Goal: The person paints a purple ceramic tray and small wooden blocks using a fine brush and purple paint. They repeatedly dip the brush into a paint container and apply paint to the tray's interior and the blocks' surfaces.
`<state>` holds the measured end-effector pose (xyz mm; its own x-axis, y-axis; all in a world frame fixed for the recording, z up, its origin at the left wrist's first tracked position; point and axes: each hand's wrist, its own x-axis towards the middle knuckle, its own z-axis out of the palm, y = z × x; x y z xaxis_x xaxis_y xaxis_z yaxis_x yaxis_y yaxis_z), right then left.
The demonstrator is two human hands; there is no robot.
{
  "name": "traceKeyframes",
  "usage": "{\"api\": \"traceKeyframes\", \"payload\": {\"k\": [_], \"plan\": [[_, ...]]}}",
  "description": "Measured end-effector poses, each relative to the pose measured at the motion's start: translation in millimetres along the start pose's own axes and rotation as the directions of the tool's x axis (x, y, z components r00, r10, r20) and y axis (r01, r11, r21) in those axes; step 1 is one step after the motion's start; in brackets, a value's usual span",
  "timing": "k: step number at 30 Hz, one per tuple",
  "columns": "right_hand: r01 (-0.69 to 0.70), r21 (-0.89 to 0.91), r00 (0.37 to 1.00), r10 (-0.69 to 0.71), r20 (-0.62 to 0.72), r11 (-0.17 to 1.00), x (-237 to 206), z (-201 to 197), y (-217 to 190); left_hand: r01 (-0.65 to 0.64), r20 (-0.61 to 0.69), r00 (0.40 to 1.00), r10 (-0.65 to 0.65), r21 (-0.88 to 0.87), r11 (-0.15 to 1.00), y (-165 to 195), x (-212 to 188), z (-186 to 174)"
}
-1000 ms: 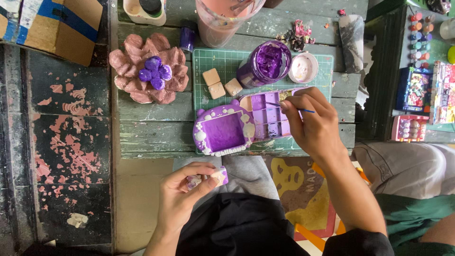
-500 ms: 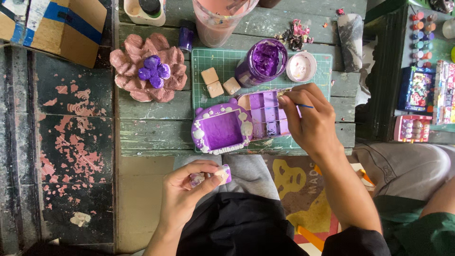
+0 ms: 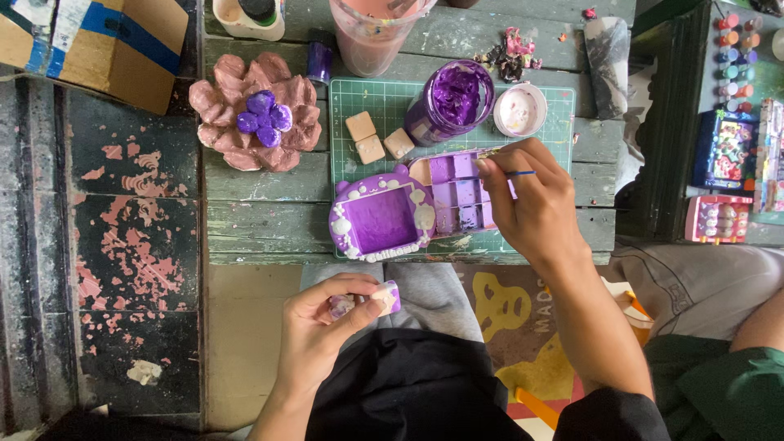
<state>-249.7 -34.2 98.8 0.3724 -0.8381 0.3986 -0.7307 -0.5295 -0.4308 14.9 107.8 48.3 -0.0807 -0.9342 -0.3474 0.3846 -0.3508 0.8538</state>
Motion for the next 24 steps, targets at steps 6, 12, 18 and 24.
{"api": "traceKeyframes", "payload": {"k": [6, 12, 18, 24], "plan": [[-0.048, -0.045, 0.997, 0.046, -0.059, 0.998, -15, -8, 3, -0.015, -0.001, 1.000, 0.015, 0.002, 1.000, 4, 1, 3], [-0.150, 0.600, 0.866, 0.397, -0.304, 0.786, -90, -29, -9, -0.047, 0.036, 0.998, 0.046, 0.001, 0.999, 11, -2, 4], [0.316, 0.477, 0.904, -0.107, -0.415, 0.820, -105, -32, -39, -0.086, 0.085, 0.993, 0.083, 0.035, 0.996, 17, -7, 9], [0.170, 0.411, 0.985, -0.173, -0.030, 0.896, -85, -65, -89, -0.142, 0.090, 0.987, 0.134, 0.081, 0.987, 19, -10, 17]]}}
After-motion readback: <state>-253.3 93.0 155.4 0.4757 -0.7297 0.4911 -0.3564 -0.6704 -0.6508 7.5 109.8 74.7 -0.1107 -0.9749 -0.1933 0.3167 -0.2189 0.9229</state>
